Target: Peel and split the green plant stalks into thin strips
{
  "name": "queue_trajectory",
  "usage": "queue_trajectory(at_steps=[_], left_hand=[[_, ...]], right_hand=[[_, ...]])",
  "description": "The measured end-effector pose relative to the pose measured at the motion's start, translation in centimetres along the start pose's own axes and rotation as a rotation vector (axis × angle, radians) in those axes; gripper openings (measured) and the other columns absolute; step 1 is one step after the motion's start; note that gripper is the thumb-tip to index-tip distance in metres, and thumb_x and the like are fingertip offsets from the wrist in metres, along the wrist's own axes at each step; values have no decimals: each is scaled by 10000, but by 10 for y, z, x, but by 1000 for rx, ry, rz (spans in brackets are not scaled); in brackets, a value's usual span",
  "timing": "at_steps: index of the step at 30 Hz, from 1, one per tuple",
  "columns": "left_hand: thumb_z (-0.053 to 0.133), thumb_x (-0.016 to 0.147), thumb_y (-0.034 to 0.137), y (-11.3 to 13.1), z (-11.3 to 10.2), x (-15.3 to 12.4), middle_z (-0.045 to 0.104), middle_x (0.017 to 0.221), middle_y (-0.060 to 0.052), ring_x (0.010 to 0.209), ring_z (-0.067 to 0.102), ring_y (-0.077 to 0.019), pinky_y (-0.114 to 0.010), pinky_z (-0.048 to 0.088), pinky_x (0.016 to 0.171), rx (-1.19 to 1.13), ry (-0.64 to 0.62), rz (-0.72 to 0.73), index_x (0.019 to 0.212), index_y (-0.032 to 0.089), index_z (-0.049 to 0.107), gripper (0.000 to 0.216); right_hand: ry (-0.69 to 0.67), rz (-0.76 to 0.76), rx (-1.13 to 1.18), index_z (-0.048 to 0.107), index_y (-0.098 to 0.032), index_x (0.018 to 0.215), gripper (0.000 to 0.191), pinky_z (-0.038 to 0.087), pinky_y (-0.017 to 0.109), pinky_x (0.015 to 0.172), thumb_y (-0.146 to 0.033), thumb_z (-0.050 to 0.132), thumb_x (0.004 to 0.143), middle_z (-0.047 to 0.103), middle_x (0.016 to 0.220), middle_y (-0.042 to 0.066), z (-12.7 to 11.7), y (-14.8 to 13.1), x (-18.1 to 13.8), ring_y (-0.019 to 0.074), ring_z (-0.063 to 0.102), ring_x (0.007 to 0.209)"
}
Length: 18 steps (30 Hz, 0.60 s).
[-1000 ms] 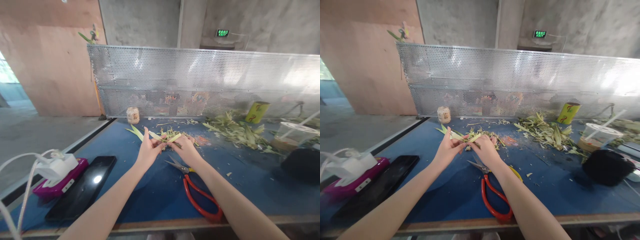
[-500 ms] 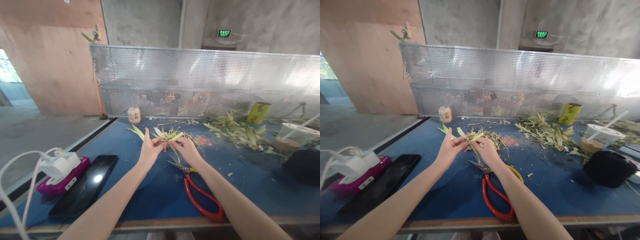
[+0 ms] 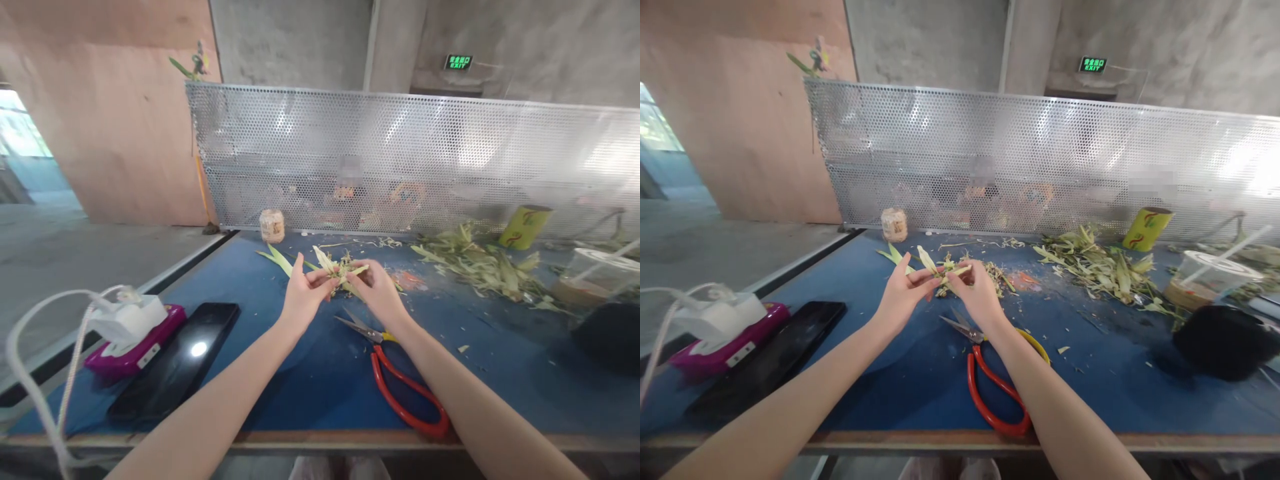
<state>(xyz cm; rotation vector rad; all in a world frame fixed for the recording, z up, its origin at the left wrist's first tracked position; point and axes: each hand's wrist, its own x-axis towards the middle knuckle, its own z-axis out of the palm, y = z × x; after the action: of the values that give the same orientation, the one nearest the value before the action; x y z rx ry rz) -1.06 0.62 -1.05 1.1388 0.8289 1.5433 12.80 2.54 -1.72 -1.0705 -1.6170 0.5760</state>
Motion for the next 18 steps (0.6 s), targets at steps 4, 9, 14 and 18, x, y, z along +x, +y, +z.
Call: queue_trajectory(at_steps=[4, 9, 14, 18], left_hand=[[700, 571, 99, -4, -1, 0, 671, 832, -65, 407, 443, -58, -221, 372, 434, 33, -29, -33, 1345, 139, -117, 1126], [707, 569, 129, -6, 1, -3, 660, 848, -77, 407, 448, -56, -217, 364, 418, 42, -120, -84, 1344, 141, -125, 1137], [694, 581, 121, -3, 2, -7, 661, 828, -78, 414, 456, -58, -210, 361, 410, 55, -178, -123, 1332, 135, -167, 1142], [694, 583, 123, -3, 1, -7, 659, 840, -88, 428, 469, -64, -214, 368, 422, 57, -215, -118, 1330, 124, -170, 1142]], right_hand=[[107, -158, -131, 551, -174, 948, 277, 443, 324, 710, -331, 546, 721, 586, 854, 59, -11, 0, 5, 160, 546, 728], [-122, -87, -79, 636, -178, 822, 182, 445, 303, 720, -296, 519, 747, 639, 853, 54, -16, -3, 8, 163, 577, 775], [-252, -63, -32, 649, -172, 788, 180, 441, 293, 688, -311, 569, 708, 647, 841, 48, -13, -3, 6, 162, 575, 760], [-203, -21, 42, 632, -163, 713, 131, 438, 277, 647, -279, 610, 655, 633, 760, 31, -12, -2, 6, 145, 561, 688]])
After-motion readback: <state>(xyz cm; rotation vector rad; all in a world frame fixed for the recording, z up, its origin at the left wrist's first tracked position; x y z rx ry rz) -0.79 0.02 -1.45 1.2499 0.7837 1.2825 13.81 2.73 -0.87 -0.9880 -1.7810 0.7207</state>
